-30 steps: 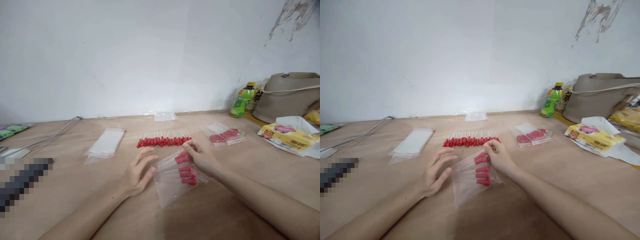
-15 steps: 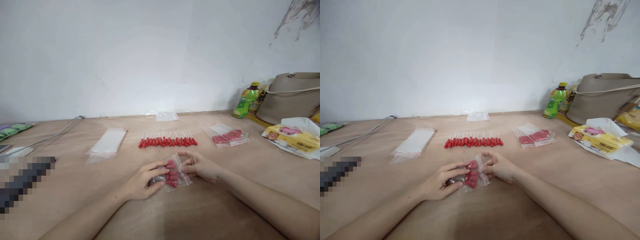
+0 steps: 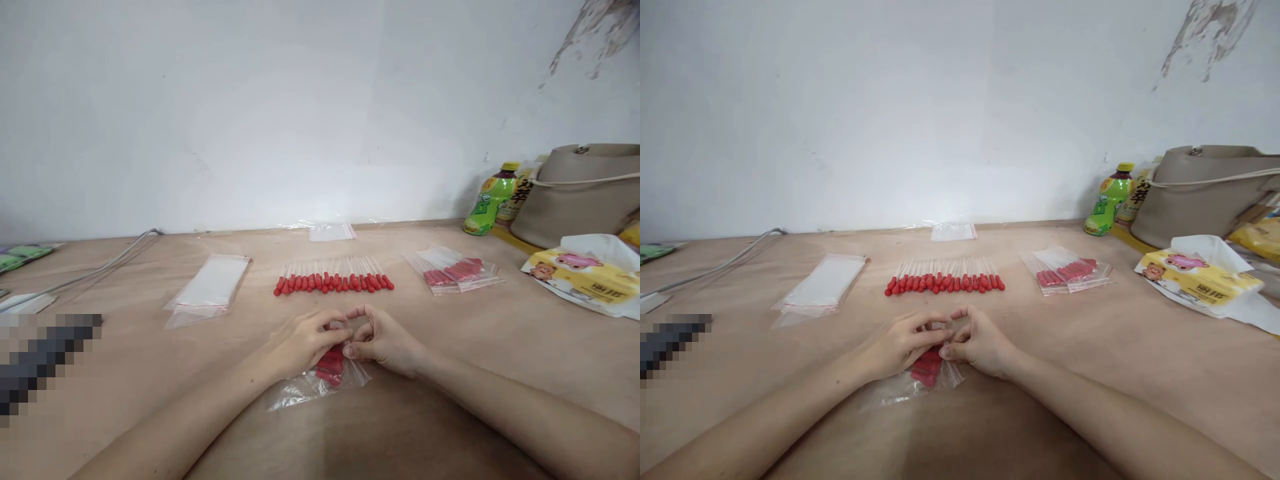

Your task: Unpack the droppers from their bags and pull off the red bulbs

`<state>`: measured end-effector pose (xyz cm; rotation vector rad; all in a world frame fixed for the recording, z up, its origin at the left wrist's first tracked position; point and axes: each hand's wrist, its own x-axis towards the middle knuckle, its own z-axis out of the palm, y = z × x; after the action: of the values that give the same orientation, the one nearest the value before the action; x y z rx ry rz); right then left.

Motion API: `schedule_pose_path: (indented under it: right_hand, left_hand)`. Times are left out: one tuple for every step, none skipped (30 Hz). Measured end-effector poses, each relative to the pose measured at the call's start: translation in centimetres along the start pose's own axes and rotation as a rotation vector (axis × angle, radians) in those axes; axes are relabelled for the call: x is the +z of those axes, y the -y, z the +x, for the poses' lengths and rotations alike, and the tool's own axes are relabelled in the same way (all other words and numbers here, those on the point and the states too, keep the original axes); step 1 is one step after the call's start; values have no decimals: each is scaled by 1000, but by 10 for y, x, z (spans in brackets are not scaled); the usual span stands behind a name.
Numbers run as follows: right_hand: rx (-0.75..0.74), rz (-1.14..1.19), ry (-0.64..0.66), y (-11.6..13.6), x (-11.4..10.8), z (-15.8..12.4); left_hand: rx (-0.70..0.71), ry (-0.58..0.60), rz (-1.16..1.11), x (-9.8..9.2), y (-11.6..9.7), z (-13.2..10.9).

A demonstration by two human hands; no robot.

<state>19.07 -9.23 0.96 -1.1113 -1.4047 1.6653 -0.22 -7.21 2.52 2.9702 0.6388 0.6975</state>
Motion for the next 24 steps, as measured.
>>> schedule_pose_path:
  right_hand:
    - [1,-9,-6,-1,0,0]
    - [1,-15,-8,-1,-1,0]
    - [0,-15,-6,-1,-1,0]
    - [1,-8,1,-1,-2,-1]
    - [1,4,13,-1,-2,-1]
    - [-1,23,28,-1,-3,-1]
    - [-5,45,44,0,-3,-1]
    - [-12,67,60,0,-3,-1]
    - [-22,85,73,0,-3,-2]
    - [-32,94,81,1,-3,-2]
    - [-39,93,83,1,-3,-1]
    - [-39,85,80,1,-3,-1]
    - [-34,72,72,0,-3,-1]
    - [-28,61,64,0,-3,-1]
    - [-23,54,57,0,-3,-1]
    - [-22,48,53,0,-3,-1]
    - [-23,41,52,0,-4,-1]
    - [-29,27,52,1,-4,-2]
    - [-34,9,53,1,-4,-2]
    - [-38,-9,54,1,-4,-3]
    - [-40,-26,54,1,-4,-3]
    - [-42,-41,54,1,-4,-3]
    - [-43,-56,54,1,-4,-4]
    - [-44,-72,49,1,-4,-4]
  left_hand:
    - [18,-8,25,0,0,1]
    - [36,-24,48,0,-1,1]
    - [56,-45,71,-1,-1,2]
    - [76,-66,93,0,-2,2]
    - [92,-89,112,0,-2,2]
    - [104,-113,127,0,-3,2]
    - [112,-132,141,1,-3,2]
    - [115,-146,151,2,-3,2]
    - [116,-160,155,2,-3,2]
    - [117,-173,153,3,-3,2]
    - [119,-183,148,3,-3,2]
    - [121,-188,139,4,-3,2]
    - [122,-191,129,4,-3,2]
    - [122,-194,122,4,-3,3]
    - [123,-195,118,4,-3,3]
    - [124,-193,117,4,-3,3]
    - [126,-191,116,4,-3,3]
    - [128,-192,116,5,-3,2]
    - [132,-197,117,5,-3,2]
    - [136,-203,118,5,-2,2]
    - [140,-213,122,6,-2,2]
    - [142,-224,126,6,-2,1]
    - [143,-232,131,6,-2,1]
    - [141,-231,133,6,-2,1]
